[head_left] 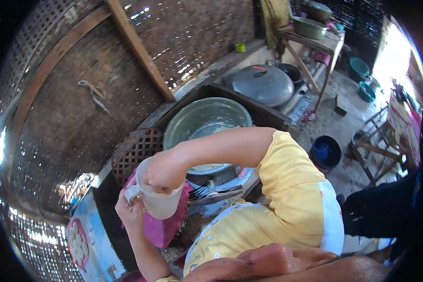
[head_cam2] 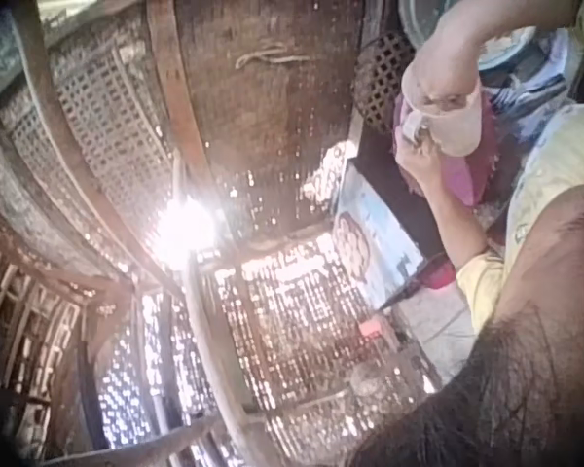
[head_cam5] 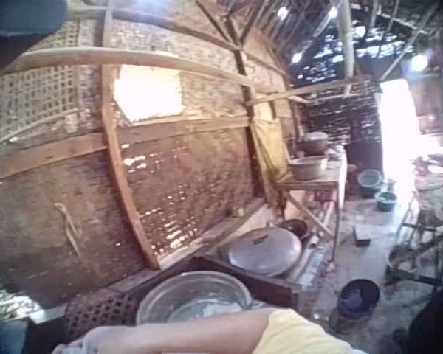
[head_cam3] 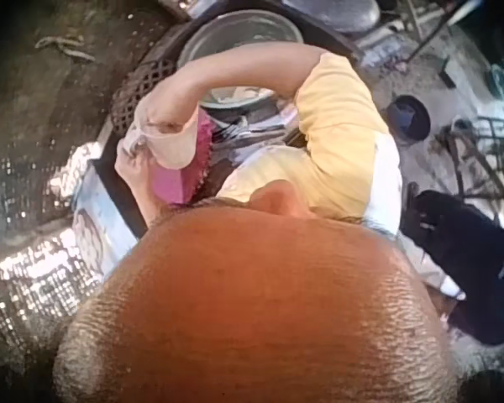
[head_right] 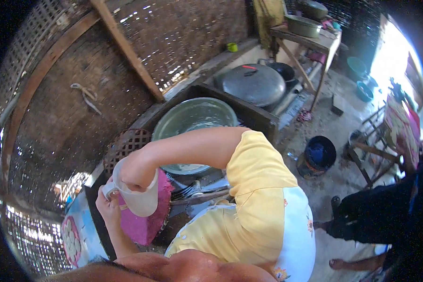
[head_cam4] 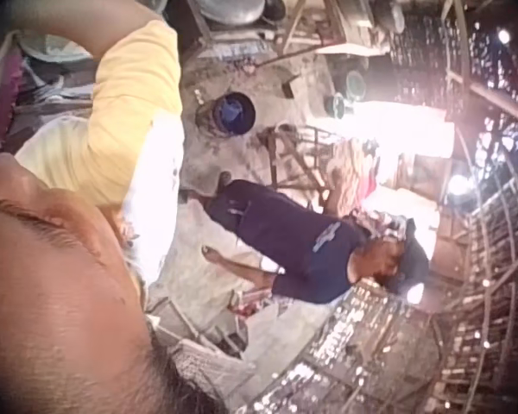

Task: The person shapes dough into discs by placing a small amount of dough onto a platform using a tool, pressing it into a circular mold, and then placing the finished discs onto a drying rack.

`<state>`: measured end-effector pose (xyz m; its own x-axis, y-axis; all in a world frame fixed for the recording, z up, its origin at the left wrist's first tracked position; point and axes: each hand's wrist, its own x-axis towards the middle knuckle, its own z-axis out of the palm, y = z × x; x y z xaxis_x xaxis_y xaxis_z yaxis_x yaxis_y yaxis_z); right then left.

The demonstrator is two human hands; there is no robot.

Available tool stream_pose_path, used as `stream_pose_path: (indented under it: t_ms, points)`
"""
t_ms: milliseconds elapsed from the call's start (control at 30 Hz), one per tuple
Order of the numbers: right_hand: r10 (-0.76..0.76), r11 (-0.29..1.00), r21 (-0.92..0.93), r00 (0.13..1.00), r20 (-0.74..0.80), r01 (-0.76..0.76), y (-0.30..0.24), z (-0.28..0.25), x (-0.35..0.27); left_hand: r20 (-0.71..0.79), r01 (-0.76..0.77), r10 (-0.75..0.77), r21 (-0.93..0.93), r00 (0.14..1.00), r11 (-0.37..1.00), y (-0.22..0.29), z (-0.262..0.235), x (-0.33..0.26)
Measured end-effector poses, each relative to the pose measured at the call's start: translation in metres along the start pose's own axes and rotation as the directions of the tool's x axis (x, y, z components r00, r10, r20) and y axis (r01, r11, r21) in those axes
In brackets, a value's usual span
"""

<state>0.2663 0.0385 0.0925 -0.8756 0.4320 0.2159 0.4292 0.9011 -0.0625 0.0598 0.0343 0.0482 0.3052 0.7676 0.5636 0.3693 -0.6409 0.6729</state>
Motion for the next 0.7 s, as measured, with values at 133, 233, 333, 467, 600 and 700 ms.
stream_pose_path:
  t_ms: [133,233,333,467,600,700]
  points:
    - [0.122,0.992,0.035,0.989,-0.085,-0.119,-0.001,-0.017,-0.042,0.072,-0.035,0.046,-0.154,0.996,0.987,0.002,0.024,0.015]
    - [0.236,0.972,-0.064,0.926,0.295,-0.227,-0.019,-0.023,-0.062,0.170,-0.005,0.050,-0.256,0.984,0.967,0.003,0.039,0.024]
    - [0.358,0.933,-0.017,0.926,0.117,-0.359,-0.035,-0.038,-0.086,0.282,-0.074,0.157,-0.285,0.946,0.956,0.008,0.057,0.033]
    - [0.509,0.860,0.028,0.861,0.022,-0.509,-0.046,-0.042,-0.116,0.396,-0.038,0.162,-0.302,0.904,0.953,0.014,0.080,0.046]
    - [0.529,0.848,-0.041,0.848,0.002,-0.529,-0.052,-0.038,-0.134,0.427,0.008,0.185,-0.410,0.885,0.912,0.015,0.100,0.054]
    - [0.610,0.787,-0.002,0.777,0.154,-0.617,-0.050,-0.039,-0.146,0.490,0.043,0.183,-0.414,0.853,0.909,0.004,0.108,0.066]
